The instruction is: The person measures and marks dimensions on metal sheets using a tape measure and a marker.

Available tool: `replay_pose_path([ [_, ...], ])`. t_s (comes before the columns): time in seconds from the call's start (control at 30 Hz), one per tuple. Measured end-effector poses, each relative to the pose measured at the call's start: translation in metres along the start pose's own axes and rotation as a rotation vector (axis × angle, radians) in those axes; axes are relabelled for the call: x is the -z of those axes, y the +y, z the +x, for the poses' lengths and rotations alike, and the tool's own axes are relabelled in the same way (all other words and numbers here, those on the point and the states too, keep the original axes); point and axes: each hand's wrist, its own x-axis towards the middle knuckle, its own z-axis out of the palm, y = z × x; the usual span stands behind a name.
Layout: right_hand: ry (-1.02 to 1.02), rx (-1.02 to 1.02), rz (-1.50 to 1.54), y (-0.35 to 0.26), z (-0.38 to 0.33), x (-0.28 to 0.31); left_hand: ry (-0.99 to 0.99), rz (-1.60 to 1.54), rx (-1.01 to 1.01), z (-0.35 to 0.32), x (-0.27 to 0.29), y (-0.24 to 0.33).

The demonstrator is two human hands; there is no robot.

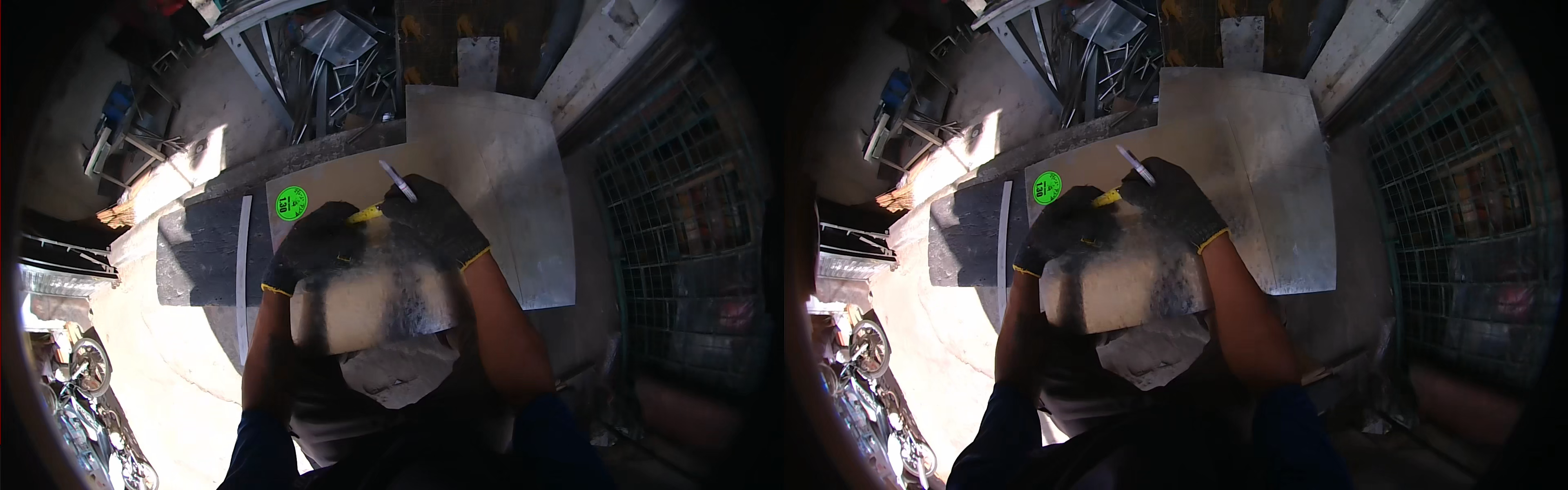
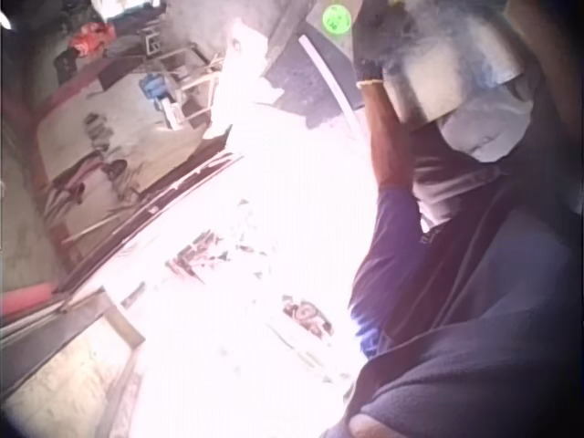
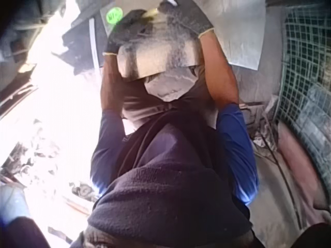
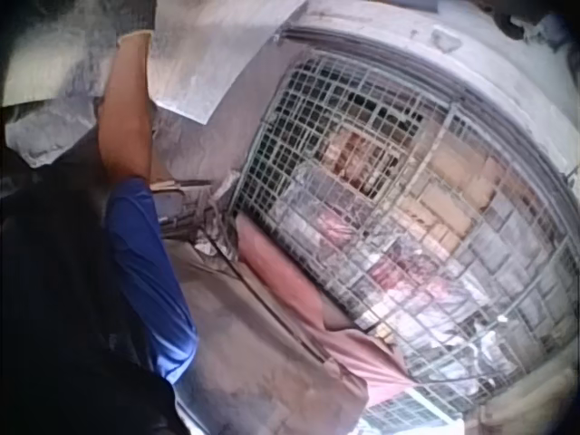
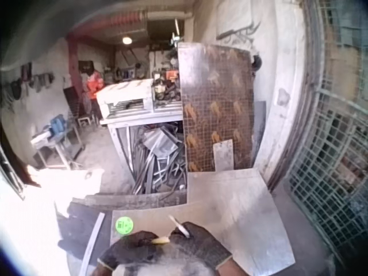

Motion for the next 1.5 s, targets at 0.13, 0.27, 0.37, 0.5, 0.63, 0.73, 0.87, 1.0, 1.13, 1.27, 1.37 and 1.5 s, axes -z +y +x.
replay_pose_path([
  [0.13, 0.552, -0.132, 0.451, 0.006, 0.003, 0.057, 0.082, -0.201, 0.133, -0.006, 0.062, 0.002],
  [0.27, 0.894, -0.155, 0.366, 0.042, 0.010, 0.118, 0.045, 1.409, -0.359, -0.007, 0.089, 0.004],
  [0.37, 1.101, -0.136, 0.403, 0.078, 0.015, 0.125, 0.404, 1.155, -0.316, -0.004, 0.078, 0.004],
  [0.5, 1.042, -0.187, 0.407, 0.094, 0.019, 0.124, 0.408, 1.244, -0.226, 0.001, 0.070, 0.011],
  [0.63, 1.039, -0.252, 0.169, 0.088, 0.022, 0.121, 0.373, 1.361, -0.237, 0.001, 0.071, 0.009],
  [0.73, 1.049, -0.086, -0.077, 0.091, 0.026, 0.106, 0.376, 1.455, -0.259, 0.005, 0.074, 0.002],
  [0.87, 0.961, 0.016, -0.407, 0.094, 0.024, 0.090, 0.293, 1.621, -0.168, 0.009, 0.074, -0.002],
  [1.0, 0.846, 0.058, -0.750, 0.084, 0.021, 0.079, 0.340, 1.596, -0.240, 0.007, 0.068, 0.002],
  [1.13, 0.837, 0.107, -0.814, 0.075, 0.020, 0.069, 0.346, 1.507, -0.137, 0.006, 0.060, 0.009],
  [1.27, 0.811, 0.185, -0.765, 0.076, 0.021, 0.065, 0.380, 1.473, -0.156, 0.007, 0.051, 0.013],
  [1.37, 0.794, 0.205, -0.783, 0.077, 0.021, 0.065, 0.418, 1.369, -0.177, 0.006, 0.047, 0.018],
  [1.5, 0.770, 0.221, -0.775, 0.072, 0.018, 0.063, 0.387, 1.432, -0.311, 0.007, 0.045, 0.024],
])
